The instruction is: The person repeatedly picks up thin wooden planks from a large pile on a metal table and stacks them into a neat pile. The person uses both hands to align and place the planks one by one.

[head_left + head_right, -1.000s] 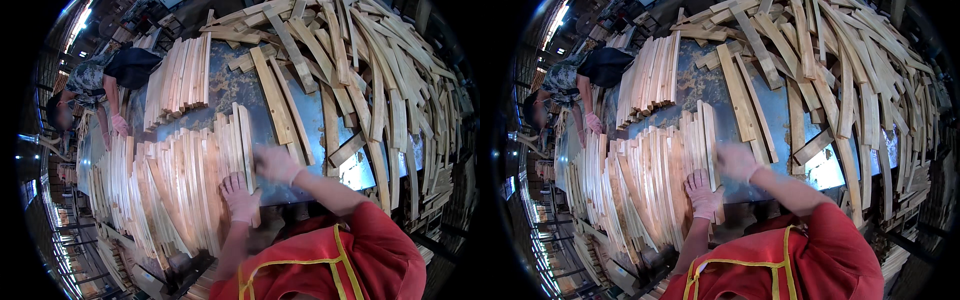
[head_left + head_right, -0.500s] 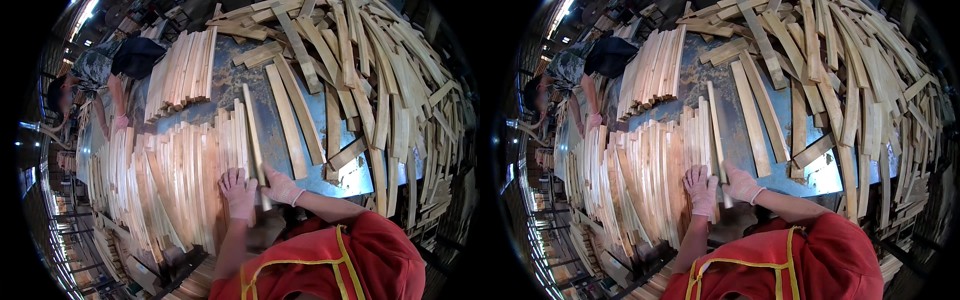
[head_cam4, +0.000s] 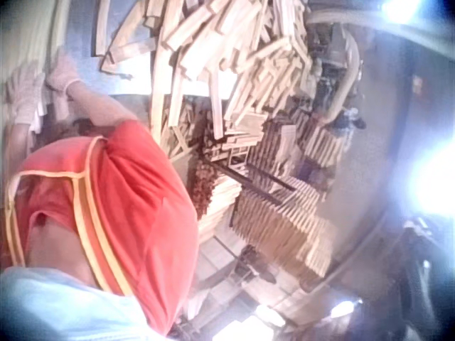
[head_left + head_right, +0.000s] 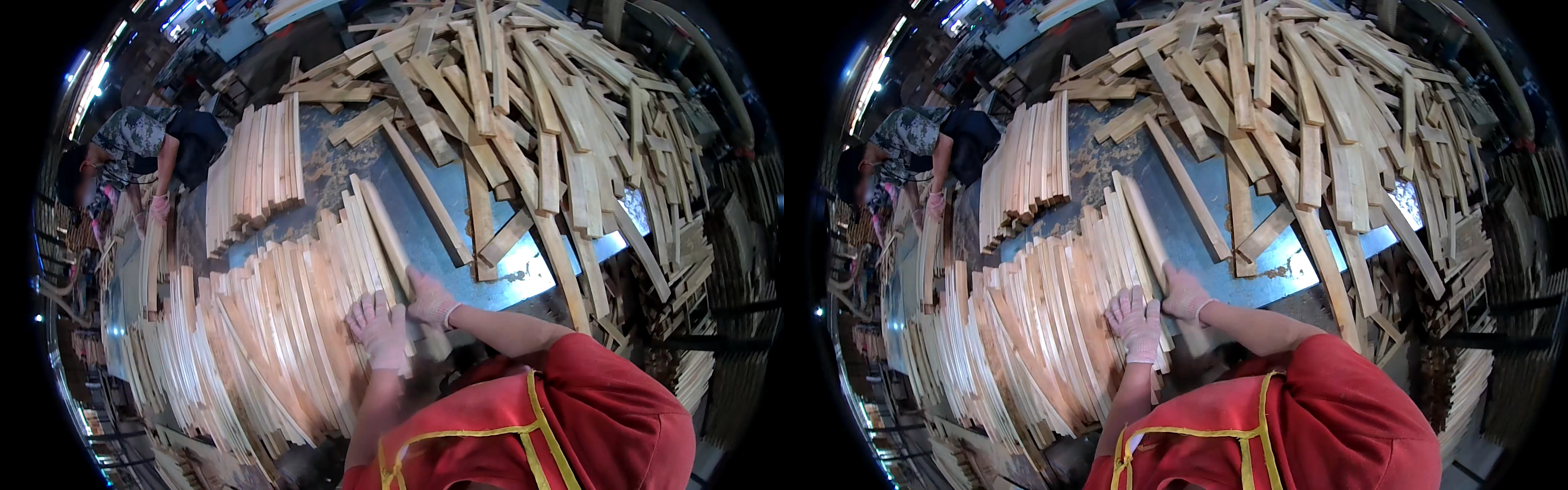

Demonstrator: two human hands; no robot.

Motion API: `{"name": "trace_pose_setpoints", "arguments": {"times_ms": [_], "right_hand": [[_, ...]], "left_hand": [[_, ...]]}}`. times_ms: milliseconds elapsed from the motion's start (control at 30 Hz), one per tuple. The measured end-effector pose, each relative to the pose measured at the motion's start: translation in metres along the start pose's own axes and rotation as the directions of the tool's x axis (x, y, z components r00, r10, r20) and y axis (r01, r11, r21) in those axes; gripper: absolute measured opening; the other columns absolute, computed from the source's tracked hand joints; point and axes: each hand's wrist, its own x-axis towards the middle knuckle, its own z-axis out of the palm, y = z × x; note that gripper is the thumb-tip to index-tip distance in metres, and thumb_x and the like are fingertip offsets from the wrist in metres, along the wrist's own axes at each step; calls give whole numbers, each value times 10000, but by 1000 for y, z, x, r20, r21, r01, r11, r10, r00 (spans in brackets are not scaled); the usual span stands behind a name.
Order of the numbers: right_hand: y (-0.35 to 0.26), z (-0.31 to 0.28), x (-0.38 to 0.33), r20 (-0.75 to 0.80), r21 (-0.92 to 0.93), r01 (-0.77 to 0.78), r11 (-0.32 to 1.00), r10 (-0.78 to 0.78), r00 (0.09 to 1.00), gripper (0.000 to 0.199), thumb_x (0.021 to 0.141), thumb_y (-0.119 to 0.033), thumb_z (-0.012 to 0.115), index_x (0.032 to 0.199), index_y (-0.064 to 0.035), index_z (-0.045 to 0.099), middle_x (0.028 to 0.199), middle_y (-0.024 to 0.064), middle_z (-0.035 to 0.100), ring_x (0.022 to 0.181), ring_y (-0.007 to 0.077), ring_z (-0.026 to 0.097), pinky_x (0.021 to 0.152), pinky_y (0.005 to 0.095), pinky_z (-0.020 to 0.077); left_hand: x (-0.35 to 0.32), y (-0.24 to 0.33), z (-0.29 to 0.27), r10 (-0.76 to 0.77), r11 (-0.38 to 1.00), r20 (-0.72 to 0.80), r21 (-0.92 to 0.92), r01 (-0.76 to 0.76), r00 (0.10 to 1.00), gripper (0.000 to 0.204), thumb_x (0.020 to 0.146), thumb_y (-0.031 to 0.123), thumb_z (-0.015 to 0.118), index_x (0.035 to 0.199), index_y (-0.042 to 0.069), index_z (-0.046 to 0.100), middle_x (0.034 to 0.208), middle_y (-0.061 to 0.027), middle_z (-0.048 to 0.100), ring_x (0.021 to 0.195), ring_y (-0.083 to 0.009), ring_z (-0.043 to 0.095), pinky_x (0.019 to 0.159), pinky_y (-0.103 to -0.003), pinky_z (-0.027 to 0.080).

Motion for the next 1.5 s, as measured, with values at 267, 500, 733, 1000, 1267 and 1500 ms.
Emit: {"name": "trace_pose_setpoints", "arguments": {"times_ms": [267, 500, 733, 1000, 1267, 1500], "right_hand": [[5, -93, 49, -482, -537, 48, 842, -353, 802, 618, 855, -193, 715, 1399, -28, 472, 1188, 229, 654, 1067, 410, 665, 955, 494, 532], [43, -61, -1, -208, -139, -72, 988, 42, 977, 583, 887, -76, 607, 1419, 58, 411, 1057, 297, 713, 1006, 461, 712, 882, 533, 571], [44, -147, -13, -215, -252, 242, 937, -298, 930, 248, 754, -108, 701, 967, -17, 615, 954, 214, 673, 977, 446, 673, 858, 514, 548], [166, -309, 61, -468, -422, -275, 864, 52, 882, 687, 819, -71, 713, 1468, -101, 490, 1281, 213, 656, 1186, 403, 660, 995, 488, 541], [115, -153, -120, -32, 109, 119, 987, -116, 993, 838, 824, -232, 769, 1567, -51, 424, 1321, 270, 638, 1242, 459, 609, 1102, 468, 497], [205, -199, -119, -539, -465, -358, 810, 62, 840, 961, 791, -212, 823, 1602, -46, 333, 1475, 251, 527, 1307, 450, 557, 1105, 531, 460]], "left_hand": [[-7, 8, -18, 114, 984, 29, 136, -116, 993, 800, 916, 607, 655, 1539, 118, 538, 1590, -149, 462, 1469, -364, 367, 1253, -591, 184], [7, 16, -15, -25, 997, 73, -70, 30, 997, 706, 938, 513, 625, 1470, 52, 579, 1556, -150, 487, 1469, -369, 375, 1269, -582, 188], [22, 73, -43, -39, 974, 216, 225, -11, 976, 882, 901, 486, 678, 1617, 73, 369, 1612, -142, 399, 1516, -367, 315, 1267, -554, 221], [13, 161, -48, 183, 966, 115, 164, -200, 976, 767, 941, 448, 635, 1576, 56, 458, 1612, -162, 445, 1498, -346, 396, 1283, -520, 229], [26, 223, -24, -126, 445, 389, -800, 402, 913, 570, 866, 251, 816, 1314, -37, 612, 1224, -228, 700, 1080, -306, 696, 917, -415, 566], [7, 131, -32, -219, 974, 100, -26, 223, 970, 689, 873, 336, 714, 1469, 66, 494, 1408, -148, 519, 1322, -344, 517, 1115, -492, 426]]}}
